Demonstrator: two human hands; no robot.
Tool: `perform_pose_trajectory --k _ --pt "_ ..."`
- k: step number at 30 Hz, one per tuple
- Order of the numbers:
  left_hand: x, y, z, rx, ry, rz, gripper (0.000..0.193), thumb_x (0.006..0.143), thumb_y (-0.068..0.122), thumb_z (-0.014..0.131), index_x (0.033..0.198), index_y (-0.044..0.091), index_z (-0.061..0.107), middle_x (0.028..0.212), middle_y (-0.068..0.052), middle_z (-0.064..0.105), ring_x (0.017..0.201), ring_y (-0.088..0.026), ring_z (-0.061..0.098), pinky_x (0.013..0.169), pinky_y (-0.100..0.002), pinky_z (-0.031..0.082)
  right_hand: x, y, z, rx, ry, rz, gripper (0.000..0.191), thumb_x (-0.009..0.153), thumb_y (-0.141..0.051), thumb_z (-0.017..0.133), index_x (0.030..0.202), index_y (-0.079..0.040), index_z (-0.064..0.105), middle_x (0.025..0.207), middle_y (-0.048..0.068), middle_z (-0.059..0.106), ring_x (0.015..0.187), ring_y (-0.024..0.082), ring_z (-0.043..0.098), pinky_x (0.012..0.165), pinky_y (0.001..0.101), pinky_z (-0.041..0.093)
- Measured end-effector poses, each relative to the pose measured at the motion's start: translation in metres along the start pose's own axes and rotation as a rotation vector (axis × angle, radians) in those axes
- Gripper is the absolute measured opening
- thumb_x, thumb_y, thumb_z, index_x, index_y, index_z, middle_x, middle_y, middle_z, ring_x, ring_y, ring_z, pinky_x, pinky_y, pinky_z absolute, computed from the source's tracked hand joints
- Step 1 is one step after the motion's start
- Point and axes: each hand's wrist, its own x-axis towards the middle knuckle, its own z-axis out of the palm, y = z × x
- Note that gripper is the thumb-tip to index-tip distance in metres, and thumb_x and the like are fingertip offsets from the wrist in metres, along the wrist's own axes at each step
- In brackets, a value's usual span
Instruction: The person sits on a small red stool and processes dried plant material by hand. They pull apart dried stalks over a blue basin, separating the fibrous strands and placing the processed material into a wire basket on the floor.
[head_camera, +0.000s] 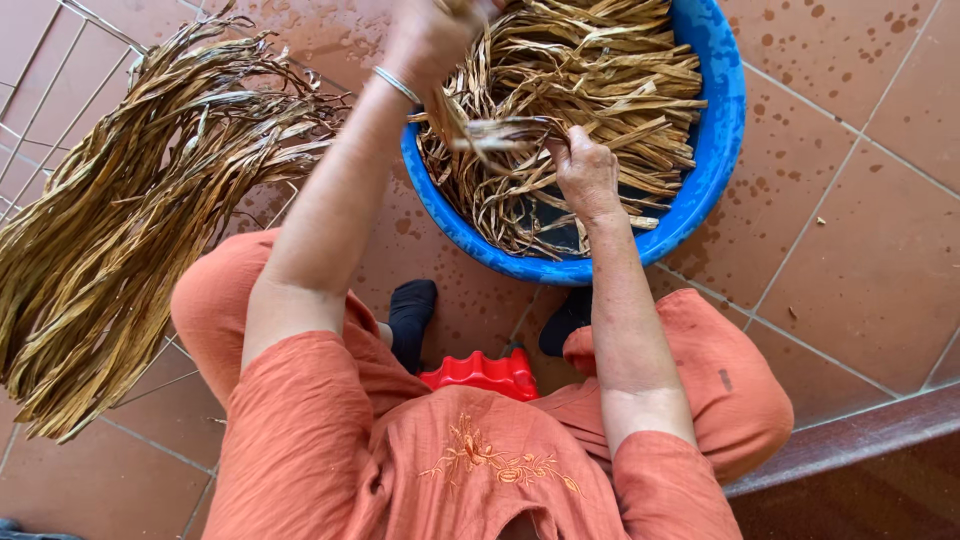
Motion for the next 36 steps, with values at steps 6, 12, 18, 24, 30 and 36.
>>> perform_pose_trajectory --k 6,12,18,24,30,36 --pt "-0.05 -0.001 0.076 -0.135 -0.647 -0.002 0.046 0.08 0.03 0.089 0.12 0.017 0.069 0.101 0.002 0.075 0.091 -0.009 0.069 0.083 -0.028 0.056 0.009 -0.007 -0.003 -0.113 -0.049 -0.191 0.013 0.099 -0.015 0.066 0.109 -0.008 0.07 0.105 0.017 0.074 0.096 0.033 0.072 0.085 0.0478 0.057" --pt "-0.05 -0.004 0.055 -0.103 -0.803 -0.211 0.031 0.083 0.026 0.087 0.103 0.005 0.078 0.083 -0.007 0.075 0.062 -0.014 0.064 0.059 -0.032 0.053 0.013 -0.014 -0.037 0.165 -0.127 -0.345 0.027 0.097 -0.018 0.07 0.123 -0.011 0.072 0.112 0.013 0.074 0.102 0.034 0.07 0.087 0.0464 0.056" --pt "-0.026 0.017 0.03 0.009 -0.754 0.016 0.024 0.09 0.024 0.078 0.102 0.003 0.077 0.084 -0.003 0.078 0.071 -0.009 0.072 0.067 -0.028 0.061 0.037 -0.029 -0.089 -0.128 -0.128 -0.782 0.027 0.102 -0.019 0.067 0.128 -0.016 0.069 0.119 0.013 0.074 0.106 0.031 0.071 0.09 0.0432 0.059" --pt "-0.036 0.042 0.021 0.14 -0.711 -0.012 0.032 0.093 0.042 0.077 0.105 0.011 0.079 0.083 -0.002 0.076 0.073 -0.011 0.067 0.067 -0.033 0.057 0.028 -0.05 -0.099 -0.148 -0.214 -0.527 0.019 0.109 -0.024 0.066 0.124 -0.014 0.069 0.094 0.009 0.07 0.083 0.027 0.071 0.072 0.0416 0.056" --pt "-0.059 0.04 0.019 0.147 -0.587 -0.022 0.032 0.095 0.042 0.073 0.105 0.012 0.078 0.079 -0.001 0.076 0.071 -0.009 0.069 0.068 -0.031 0.057 0.019 -0.046 -0.085 -0.256 -0.002 -0.757 0.026 0.097 -0.027 0.077 0.11 -0.007 0.066 0.087 0.007 0.064 0.077 0.027 0.063 0.071 0.0424 0.049" --pt "-0.059 0.029 0.01 0.14 -0.586 0.022 0.027 0.094 0.036 0.076 0.105 0.012 0.079 0.076 -0.003 0.076 0.067 -0.01 0.067 0.064 -0.032 0.055 0.013 -0.026 -0.081 -0.24 0.027 -0.809 0.026 0.092 -0.023 0.082 0.104 -0.008 0.065 0.088 0.006 0.058 0.079 0.027 0.059 0.077 0.0443 0.05"
